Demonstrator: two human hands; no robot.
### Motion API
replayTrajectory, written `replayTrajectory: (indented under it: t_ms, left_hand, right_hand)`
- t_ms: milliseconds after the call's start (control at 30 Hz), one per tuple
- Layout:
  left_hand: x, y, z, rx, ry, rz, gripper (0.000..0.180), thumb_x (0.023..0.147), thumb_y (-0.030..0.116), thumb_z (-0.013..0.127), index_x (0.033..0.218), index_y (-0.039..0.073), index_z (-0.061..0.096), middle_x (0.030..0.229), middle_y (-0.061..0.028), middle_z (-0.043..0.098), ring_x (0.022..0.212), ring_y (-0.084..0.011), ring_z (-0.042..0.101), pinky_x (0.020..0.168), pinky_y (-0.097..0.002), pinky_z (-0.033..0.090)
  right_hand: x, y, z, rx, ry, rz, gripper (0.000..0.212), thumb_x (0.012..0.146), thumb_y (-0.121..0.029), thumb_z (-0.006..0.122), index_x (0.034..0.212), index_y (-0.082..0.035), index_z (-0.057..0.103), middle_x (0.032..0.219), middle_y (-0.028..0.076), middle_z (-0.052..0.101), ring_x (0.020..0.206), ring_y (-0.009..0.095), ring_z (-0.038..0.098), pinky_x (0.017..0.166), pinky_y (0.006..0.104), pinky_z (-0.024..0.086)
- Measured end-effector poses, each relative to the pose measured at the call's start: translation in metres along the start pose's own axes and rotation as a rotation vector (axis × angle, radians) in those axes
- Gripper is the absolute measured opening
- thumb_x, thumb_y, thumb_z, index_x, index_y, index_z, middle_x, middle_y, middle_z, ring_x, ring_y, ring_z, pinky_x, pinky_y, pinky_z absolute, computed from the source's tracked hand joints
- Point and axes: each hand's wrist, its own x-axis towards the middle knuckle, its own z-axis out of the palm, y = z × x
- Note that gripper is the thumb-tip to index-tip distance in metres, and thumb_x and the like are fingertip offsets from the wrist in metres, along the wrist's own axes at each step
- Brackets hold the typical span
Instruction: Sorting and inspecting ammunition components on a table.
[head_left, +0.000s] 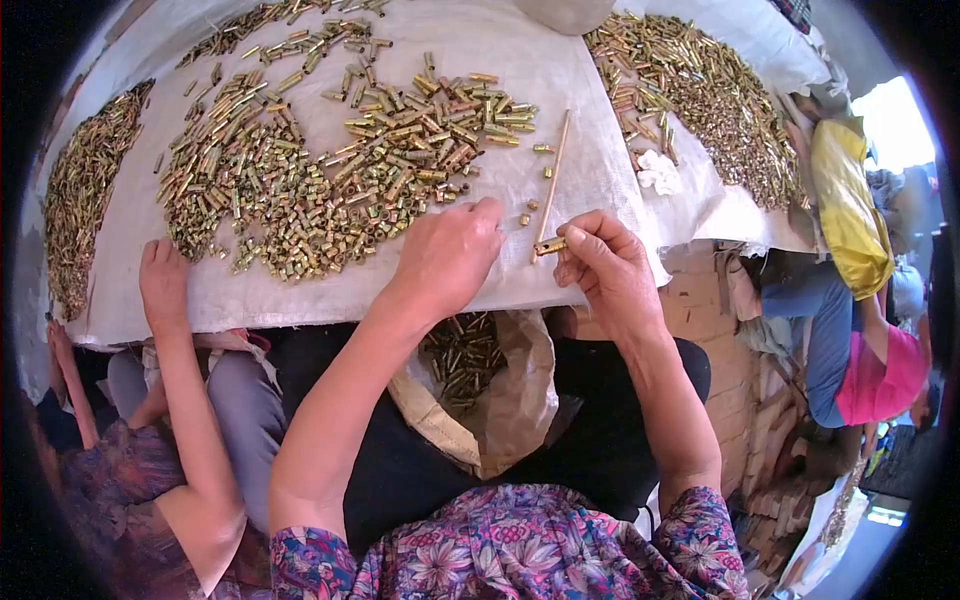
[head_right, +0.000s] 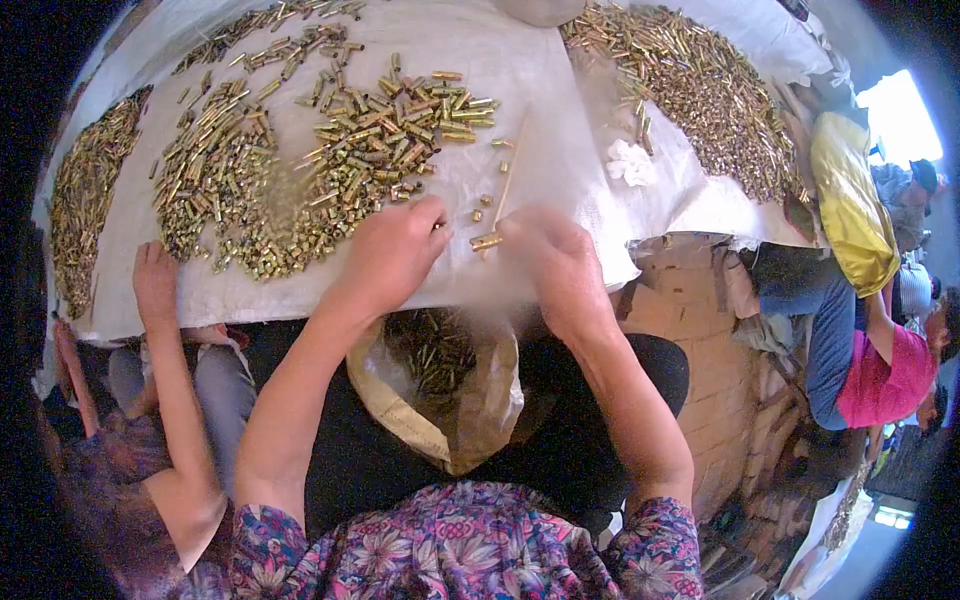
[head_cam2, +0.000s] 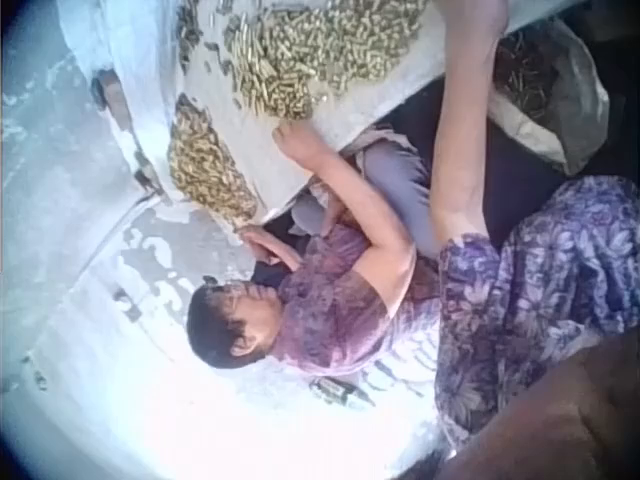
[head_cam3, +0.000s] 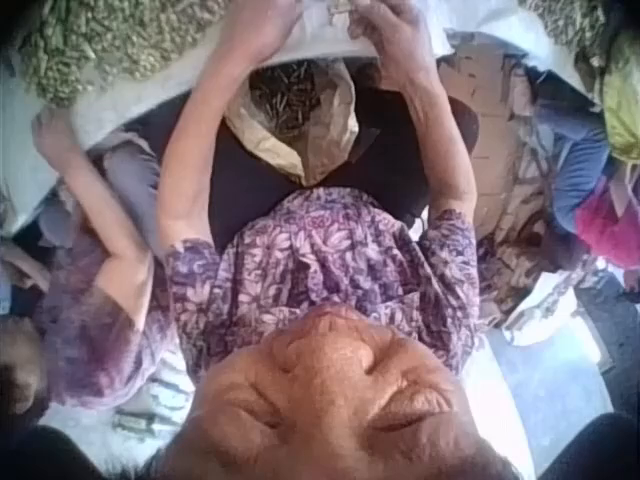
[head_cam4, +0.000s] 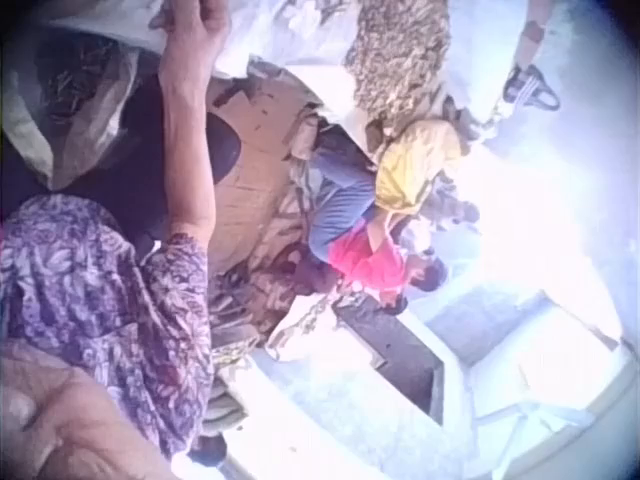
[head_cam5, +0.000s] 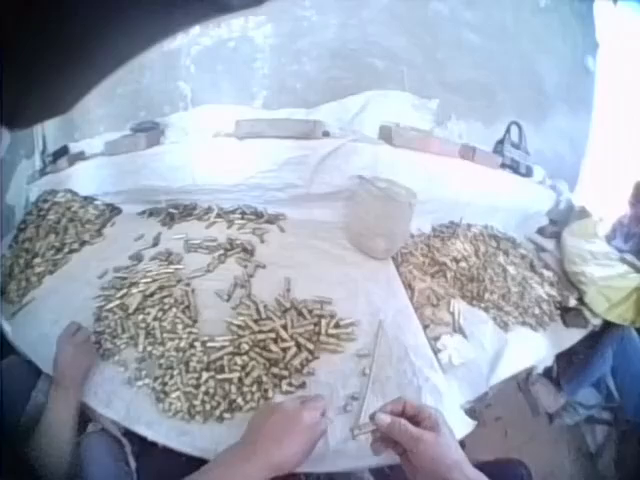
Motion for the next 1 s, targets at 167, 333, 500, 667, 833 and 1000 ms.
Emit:
replayTrajectory:
  t_ms: [167,333,500,667,833,1000]
  left_hand:
    - [-0.022,0.004,-0.014,-0.681,-0.034,-0.265,0.013,0.092,0.016,0.059,0.095,0.003,0.061,0.077,-0.0062,0.065,0.065,-0.0150,0.064,0.059,-0.0320,0.050]
    - [-0.044,0.008,-0.016,-1.377,-0.047,-0.333,0.013,0.095,0.016,0.059,0.098,0.003,0.058,0.080,-0.0035,0.063,0.065,-0.0094,0.061,0.059,-0.0237,0.049]
    - [-0.050,0.014,-0.017,-1.571,-0.055,-0.363,0.013,0.096,0.016,0.058,0.098,0.003,0.058,0.080,-0.0036,0.064,0.066,-0.0090,0.062,0.062,-0.0222,0.052]
    - [-0.053,0.012,-0.010,-1.590,-0.013,-0.324,0.013,0.096,0.017,0.058,0.097,0.004,0.058,0.078,-0.0030,0.063,0.066,-0.0092,0.062,0.061,-0.0221,0.051]
    - [-0.056,0.018,-0.012,-1.586,0.028,-0.374,0.013,0.096,0.016,0.060,0.095,0.004,0.057,0.077,-0.0022,0.062,0.065,-0.0079,0.060,0.059,-0.0213,0.050]
    - [-0.057,0.020,-0.011,-1.457,0.058,-0.323,0.012,0.095,0.015,0.061,0.093,0.004,0.056,0.076,-0.0004,0.059,0.064,-0.0059,0.057,0.059,-0.0200,0.049]
  right_hand:
    - [-0.014,0.007,0.003,0.124,-0.084,-0.021,0.009,0.094,-0.011,0.058,0.096,-0.002,0.060,0.079,0.004,0.063,0.067,0.011,0.060,0.063,0.0233,0.049]
    - [-0.022,0.011,0.016,0.179,-0.060,-0.022,0.009,0.095,-0.010,0.058,0.096,-0.002,0.060,0.081,0.004,0.063,0.068,0.011,0.061,0.064,0.0243,0.051]
    - [-0.026,0.012,0.027,0.152,-0.067,-0.008,0.009,0.096,-0.010,0.056,0.096,-0.001,0.059,0.081,0.005,0.063,0.068,0.013,0.062,0.066,0.0260,0.053]
    - [-0.028,0.021,0.026,0.337,-0.145,0.069,0.007,0.096,-0.008,0.054,0.097,-0.002,0.058,0.080,0.008,0.063,0.069,0.015,0.063,0.066,0.0276,0.054]
    - [-0.030,0.025,0.028,0.297,-0.137,0.042,0.008,0.097,-0.008,0.054,0.097,-0.001,0.057,0.080,0.009,0.063,0.069,0.016,0.064,0.065,0.0282,0.054]
    - [-0.030,0.028,0.025,0.277,-0.156,0.034,0.007,0.097,-0.008,0.054,0.097,-0.001,0.056,0.080,0.009,0.064,0.069,0.017,0.064,0.066,0.0284,0.054]
